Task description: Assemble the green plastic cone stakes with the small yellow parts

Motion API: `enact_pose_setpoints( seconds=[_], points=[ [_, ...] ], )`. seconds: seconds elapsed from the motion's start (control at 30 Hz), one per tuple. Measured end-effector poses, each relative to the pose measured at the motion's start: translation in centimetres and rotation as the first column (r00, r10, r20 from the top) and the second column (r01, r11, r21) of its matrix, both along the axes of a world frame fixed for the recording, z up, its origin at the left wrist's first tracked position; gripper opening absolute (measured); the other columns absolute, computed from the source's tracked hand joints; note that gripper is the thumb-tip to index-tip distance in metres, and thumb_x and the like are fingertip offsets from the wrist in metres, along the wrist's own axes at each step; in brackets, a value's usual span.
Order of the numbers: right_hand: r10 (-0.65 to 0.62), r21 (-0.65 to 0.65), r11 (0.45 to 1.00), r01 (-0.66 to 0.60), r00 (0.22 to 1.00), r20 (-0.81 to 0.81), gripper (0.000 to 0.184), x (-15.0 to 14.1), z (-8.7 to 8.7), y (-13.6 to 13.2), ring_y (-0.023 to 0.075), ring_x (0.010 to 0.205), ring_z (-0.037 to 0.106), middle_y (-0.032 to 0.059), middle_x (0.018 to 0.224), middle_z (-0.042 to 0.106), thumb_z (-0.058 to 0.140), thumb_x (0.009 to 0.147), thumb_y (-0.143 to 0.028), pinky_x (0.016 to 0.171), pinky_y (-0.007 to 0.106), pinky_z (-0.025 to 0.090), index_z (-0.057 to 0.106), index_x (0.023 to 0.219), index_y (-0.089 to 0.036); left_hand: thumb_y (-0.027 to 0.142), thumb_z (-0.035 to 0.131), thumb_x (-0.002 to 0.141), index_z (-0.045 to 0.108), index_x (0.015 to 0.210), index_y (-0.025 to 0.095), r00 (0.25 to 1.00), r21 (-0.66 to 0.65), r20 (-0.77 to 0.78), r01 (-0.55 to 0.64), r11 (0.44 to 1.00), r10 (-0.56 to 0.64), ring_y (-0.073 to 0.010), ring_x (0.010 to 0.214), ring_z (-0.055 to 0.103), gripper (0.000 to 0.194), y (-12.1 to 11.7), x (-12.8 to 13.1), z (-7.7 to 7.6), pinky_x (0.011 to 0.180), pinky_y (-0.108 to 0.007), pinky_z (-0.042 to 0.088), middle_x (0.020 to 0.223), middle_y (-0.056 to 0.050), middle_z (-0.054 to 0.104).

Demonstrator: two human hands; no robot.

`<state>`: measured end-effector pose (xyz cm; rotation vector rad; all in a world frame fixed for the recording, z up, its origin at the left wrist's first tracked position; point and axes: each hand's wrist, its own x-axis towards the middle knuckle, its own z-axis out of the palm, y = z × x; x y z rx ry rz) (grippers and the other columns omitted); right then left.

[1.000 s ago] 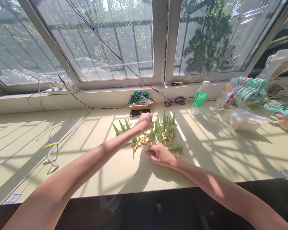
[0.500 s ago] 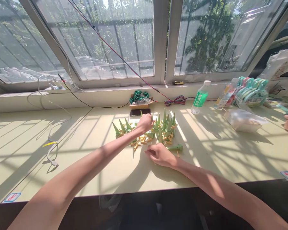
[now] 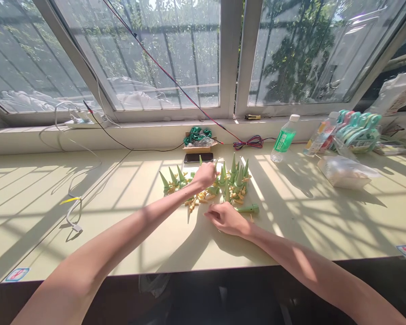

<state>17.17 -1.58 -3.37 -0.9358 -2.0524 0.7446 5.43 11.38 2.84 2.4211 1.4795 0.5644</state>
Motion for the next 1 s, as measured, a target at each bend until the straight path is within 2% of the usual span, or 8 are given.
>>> enact_pose_setpoints(
  seconds=[0.2, 0.47, 0.6, 0.7, 0.77, 0.87, 0.93, 1.0],
  points=[
    [0.002, 0.003, 1.000, -0.002, 1.000, 0.011, 0.034, 0.0, 0.0, 0.0, 0.0087, 0.047, 0.034, -0.0062, 0.052, 0.036, 0.053, 0.089, -0.022, 0.049, 0.025, 0.028, 0.034, 0.061, -0.021, 0.017, 0.064, 0.090, 0.061, 0.055, 0.010, 1.000, -0.066, 0.026, -0.001, 0.998, 0.003, -0.0165, 0.064, 0.066, 0.036, -0.5, 0.4, -0.2, 0.051, -0.021, 0.044, 0.070, -0.013, 0.069],
    [0.001, 0.003, 1.000, -0.001, 0.999, 0.035, 0.033, 0.0, 0.1, 0.1, 0.0094, 0.047, 0.036, -0.0051, 0.051, 0.038, 0.051, 0.089, -0.021, 0.049, 0.025, 0.028, 0.032, 0.063, -0.022, 0.021, 0.065, 0.090, 0.059, 0.054, 0.012, 1.000, -0.096, 0.007, -0.011, 0.995, 0.012, -0.0138, 0.054, 0.058, 0.038, -1.1, 0.5, 0.1, 0.051, -0.024, 0.042, 0.061, -0.008, 0.063],
    [0.001, 0.001, 1.000, -0.001, 1.000, 0.024, 0.032, 0.0, 0.2, -0.1, 0.0092, 0.048, 0.035, -0.0056, 0.052, 0.036, 0.051, 0.090, -0.021, 0.050, 0.025, 0.028, 0.033, 0.063, -0.021, 0.014, 0.076, 0.078, 0.066, 0.061, 0.012, 0.999, -0.147, -0.040, -0.035, 0.988, 0.029, -0.0160, 0.059, 0.060, 0.020, -0.8, -0.1, 1.0, 0.054, -0.025, 0.044, 0.067, -0.009, 0.067],
    [0.008, -0.006, 1.000, -0.008, 1.000, 0.027, 0.032, 0.1, 0.1, -0.1, 0.0089, 0.049, 0.034, -0.0060, 0.054, 0.035, 0.052, 0.090, -0.021, 0.051, 0.025, 0.028, 0.034, 0.063, -0.021, 0.008, 0.076, 0.072, 0.071, 0.073, 0.010, 0.993, -0.155, -0.078, -0.103, 0.983, 0.092, -0.0198, 0.067, 0.064, 0.005, -0.1, -0.8, 2.2, 0.058, -0.026, 0.048, 0.076, -0.012, 0.070],
    [0.024, -0.017, 1.000, -0.023, 0.999, 0.036, 0.031, 0.1, 0.1, -0.1, 0.0088, 0.050, 0.034, -0.0062, 0.055, 0.036, 0.053, 0.090, -0.022, 0.052, 0.024, 0.029, 0.037, 0.064, -0.020, 0.010, 0.072, 0.076, 0.073, 0.091, 0.008, 0.988, -0.128, -0.080, -0.141, 0.982, 0.131, -0.0225, 0.077, 0.067, 0.016, 0.6, -1.2, 3.0, 0.064, -0.028, 0.052, 0.091, -0.015, 0.072],
    [0.031, -0.025, 0.999, -0.030, 0.998, 0.048, 0.028, 0.2, -0.1, 0.0, 0.0088, 0.050, 0.035, -0.0062, 0.055, 0.037, 0.052, 0.092, -0.023, 0.052, 0.024, 0.029, 0.042, 0.066, -0.019, 0.017, 0.070, 0.082, 0.068, 0.115, 0.008, 0.989, -0.072, -0.068, -0.139, 0.988, 0.134, -0.0261, 0.101, 0.066, 0.034, 1.7, -1.3, 4.0, 0.085, -0.032, 0.053, 0.112, -0.017, 0.070],
    [0.021, -0.029, 0.999, -0.019, 0.998, 0.055, 0.028, 0.2, -0.1, 0.0, 0.0089, 0.050, 0.035, -0.0063, 0.055, 0.037, 0.051, 0.092, -0.023, 0.052, 0.024, 0.028, 0.043, 0.065, -0.019, 0.018, 0.072, 0.080, 0.066, 0.122, 0.011, 0.993, -0.068, -0.065, -0.102, 0.992, 0.097, -0.0256, 0.108, 0.064, 0.044, 2.3, -1.0, 4.3, 0.091, -0.030, 0.052, 0.121, -0.015, 0.068],
    [0.012, -0.037, 0.999, -0.010, 0.998, 0.058, 0.028, 0.2, -0.1, 0.0, 0.0089, 0.049, 0.035, -0.0063, 0.054, 0.038, 0.051, 0.092, -0.024, 0.052, 0.024, 0.028, 0.044, 0.065, -0.019, 0.014, 0.074, 0.075, 0.068, 0.119, 0.013, 0.997, -0.080, -0.069, -0.051, 0.995, 0.046, -0.0256, 0.110, 0.065, 0.044, 2.8, -0.5, 4.1, 0.092, -0.029, 0.052, 0.121, -0.014, 0.069]
  ],
)
